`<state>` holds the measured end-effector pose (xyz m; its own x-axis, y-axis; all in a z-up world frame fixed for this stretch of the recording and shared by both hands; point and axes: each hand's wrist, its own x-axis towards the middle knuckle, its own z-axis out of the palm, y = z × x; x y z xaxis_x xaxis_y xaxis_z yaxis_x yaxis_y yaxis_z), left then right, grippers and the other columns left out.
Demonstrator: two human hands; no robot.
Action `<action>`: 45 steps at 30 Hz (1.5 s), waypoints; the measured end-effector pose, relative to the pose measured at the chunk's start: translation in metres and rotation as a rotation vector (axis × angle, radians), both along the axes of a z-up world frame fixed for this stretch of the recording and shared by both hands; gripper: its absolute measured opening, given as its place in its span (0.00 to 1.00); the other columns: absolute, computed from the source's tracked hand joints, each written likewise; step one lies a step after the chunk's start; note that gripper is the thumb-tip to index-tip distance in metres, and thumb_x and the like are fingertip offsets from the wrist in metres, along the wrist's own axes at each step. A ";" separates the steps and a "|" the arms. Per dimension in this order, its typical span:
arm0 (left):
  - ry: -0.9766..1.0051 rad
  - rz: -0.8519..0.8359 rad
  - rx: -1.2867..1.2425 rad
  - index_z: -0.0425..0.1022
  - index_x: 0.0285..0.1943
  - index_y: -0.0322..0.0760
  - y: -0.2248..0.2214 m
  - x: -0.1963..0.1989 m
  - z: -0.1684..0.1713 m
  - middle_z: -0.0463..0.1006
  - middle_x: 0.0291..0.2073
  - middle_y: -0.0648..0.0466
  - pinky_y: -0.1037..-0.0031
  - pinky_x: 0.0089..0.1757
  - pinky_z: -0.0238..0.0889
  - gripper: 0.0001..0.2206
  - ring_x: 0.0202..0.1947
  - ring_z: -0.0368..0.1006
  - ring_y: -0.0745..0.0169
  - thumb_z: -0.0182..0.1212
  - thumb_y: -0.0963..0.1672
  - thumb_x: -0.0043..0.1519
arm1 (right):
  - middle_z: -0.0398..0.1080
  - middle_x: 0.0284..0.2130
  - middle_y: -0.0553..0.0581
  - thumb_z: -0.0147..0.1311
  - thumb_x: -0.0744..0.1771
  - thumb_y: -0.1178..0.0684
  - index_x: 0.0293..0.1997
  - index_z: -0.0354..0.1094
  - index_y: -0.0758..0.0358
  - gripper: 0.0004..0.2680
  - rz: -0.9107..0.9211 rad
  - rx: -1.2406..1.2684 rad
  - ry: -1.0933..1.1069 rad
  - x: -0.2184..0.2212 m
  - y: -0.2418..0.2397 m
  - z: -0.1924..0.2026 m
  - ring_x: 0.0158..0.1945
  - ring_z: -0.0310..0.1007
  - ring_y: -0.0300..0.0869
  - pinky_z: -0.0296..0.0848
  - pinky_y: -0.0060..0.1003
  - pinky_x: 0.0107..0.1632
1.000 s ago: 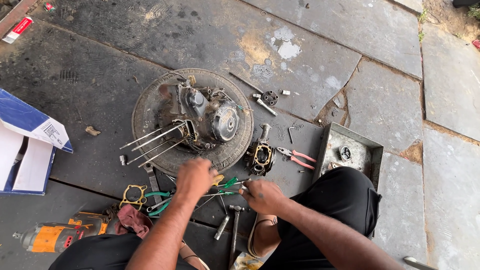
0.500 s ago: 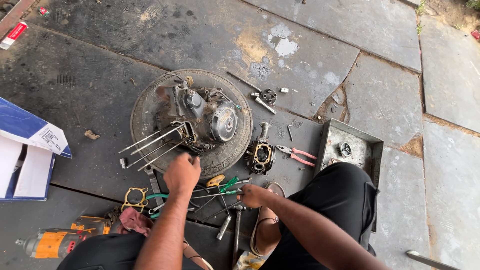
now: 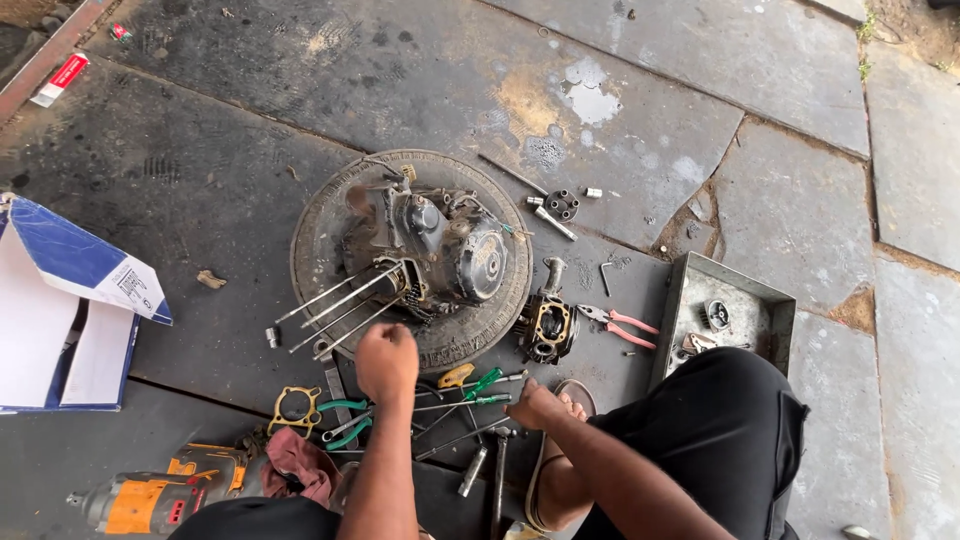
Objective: The person sits beside a scooter engine mounted on a tire, wipes a metal part with a rag, then works on the engine cylinder head, using a screwdriver and a long rod tool on the part before setting it down and handling the engine assembly and other tools on the ground.
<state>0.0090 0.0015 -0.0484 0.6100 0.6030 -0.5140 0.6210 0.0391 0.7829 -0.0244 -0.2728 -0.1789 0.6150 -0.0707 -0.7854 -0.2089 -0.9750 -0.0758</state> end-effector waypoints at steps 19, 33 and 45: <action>-0.342 0.503 -0.089 0.76 0.39 0.31 0.054 -0.043 -0.048 0.77 0.29 0.53 0.74 0.32 0.64 0.05 0.27 0.72 0.64 0.58 0.40 0.62 | 0.79 0.38 0.61 0.57 0.66 0.47 0.51 0.74 0.60 0.12 -0.013 0.521 -0.406 0.009 0.132 0.140 0.42 0.81 0.50 0.78 0.43 0.46; -0.832 0.528 -0.496 0.63 0.60 0.34 -0.016 0.050 -0.084 0.77 0.50 0.54 0.72 0.52 0.70 0.22 0.50 0.75 0.64 0.68 0.39 0.59 | 0.73 0.39 0.65 0.59 0.66 0.47 0.47 0.70 0.63 0.11 0.435 0.384 -0.283 -0.027 0.081 0.097 0.46 0.74 0.59 0.72 0.54 0.48; -0.681 0.409 -0.492 0.70 0.62 0.35 -0.012 0.061 -0.093 0.70 0.44 0.56 0.74 0.47 0.66 0.22 0.46 0.68 0.67 0.71 0.38 0.59 | 0.76 0.43 0.58 0.59 0.64 0.56 0.47 0.75 0.57 0.08 -0.193 0.548 -0.883 0.028 0.177 0.093 0.42 0.78 0.53 0.76 0.46 0.45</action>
